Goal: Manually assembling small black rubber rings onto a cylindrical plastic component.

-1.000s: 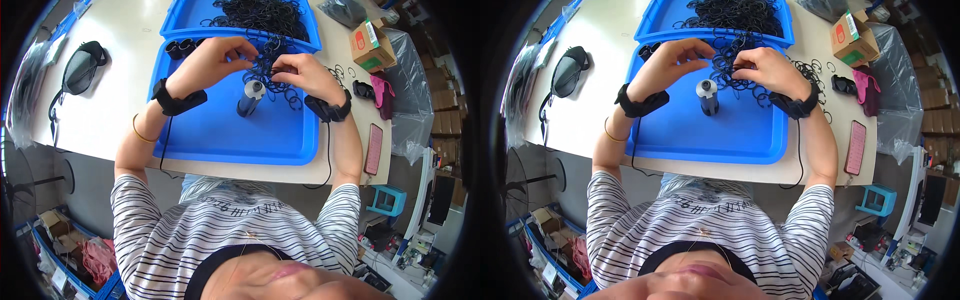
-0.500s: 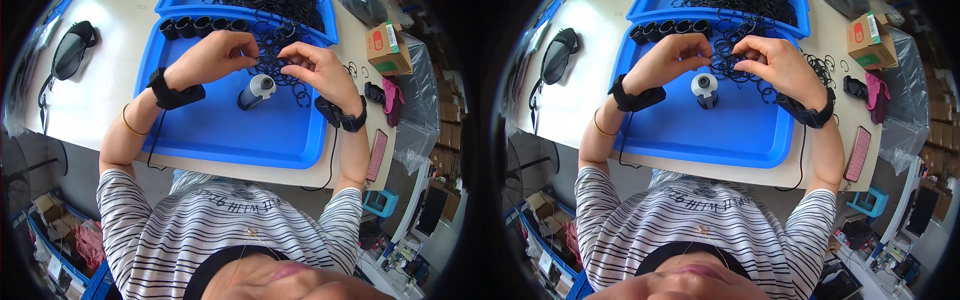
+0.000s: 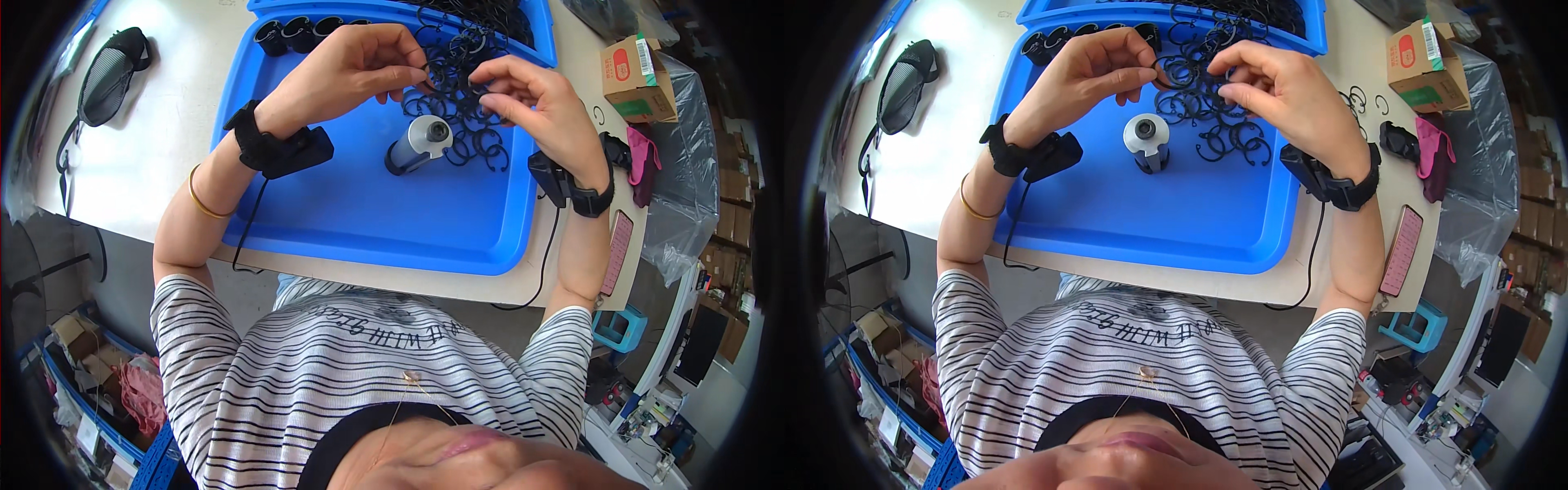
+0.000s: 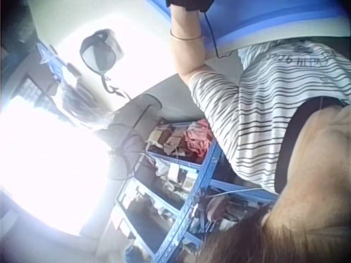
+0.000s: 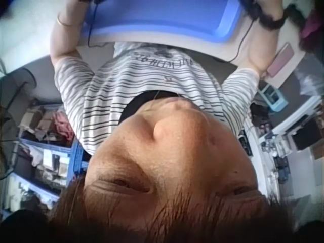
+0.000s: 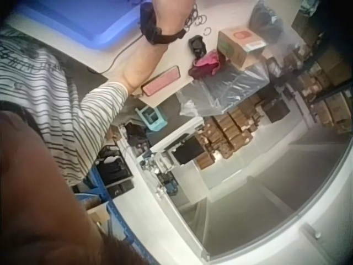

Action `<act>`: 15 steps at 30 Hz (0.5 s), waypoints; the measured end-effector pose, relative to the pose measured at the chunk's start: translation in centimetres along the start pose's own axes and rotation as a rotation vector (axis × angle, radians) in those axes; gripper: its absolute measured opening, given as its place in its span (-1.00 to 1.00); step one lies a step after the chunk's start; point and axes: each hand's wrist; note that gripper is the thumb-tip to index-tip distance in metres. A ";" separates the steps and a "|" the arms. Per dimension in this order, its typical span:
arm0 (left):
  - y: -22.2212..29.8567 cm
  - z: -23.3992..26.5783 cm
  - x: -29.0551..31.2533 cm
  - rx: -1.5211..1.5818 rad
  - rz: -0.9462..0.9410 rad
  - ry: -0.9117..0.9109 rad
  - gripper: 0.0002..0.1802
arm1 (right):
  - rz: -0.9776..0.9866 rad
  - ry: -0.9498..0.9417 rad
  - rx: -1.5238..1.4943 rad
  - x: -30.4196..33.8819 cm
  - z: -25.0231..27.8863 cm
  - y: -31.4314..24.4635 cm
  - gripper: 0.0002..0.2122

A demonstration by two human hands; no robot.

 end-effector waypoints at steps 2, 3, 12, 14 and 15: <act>0.0 0.2 0.2 0.001 -0.011 0.004 -0.86 | 0.030 0.027 -0.083 0.0 -0.1 -0.2 -0.85; 0.2 0.3 0.1 0.019 -0.006 -0.010 -0.85 | 0.045 0.052 -0.103 0.0 -0.2 -0.3 -0.86; 0.9 -0.6 0.4 -0.019 -0.064 0.004 -0.82 | 0.010 0.064 -0.283 -0.2 -1.5 -0.7 -0.86; 1.1 -0.8 0.4 -0.039 -0.079 0.028 -0.82 | 0.006 0.055 -0.307 -0.2 -1.7 -0.6 -0.85; 1.1 -0.8 0.5 -0.058 -0.083 0.044 -0.82 | 0.013 0.044 -0.322 -0.2 -1.8 -0.3 -0.85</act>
Point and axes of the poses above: each hand's wrist, its own x-axis away from the middle knuckle, its own z-axis out of the back of the hand, y = z × x, and after that the axes turned 7 degrees about -x, right-handed
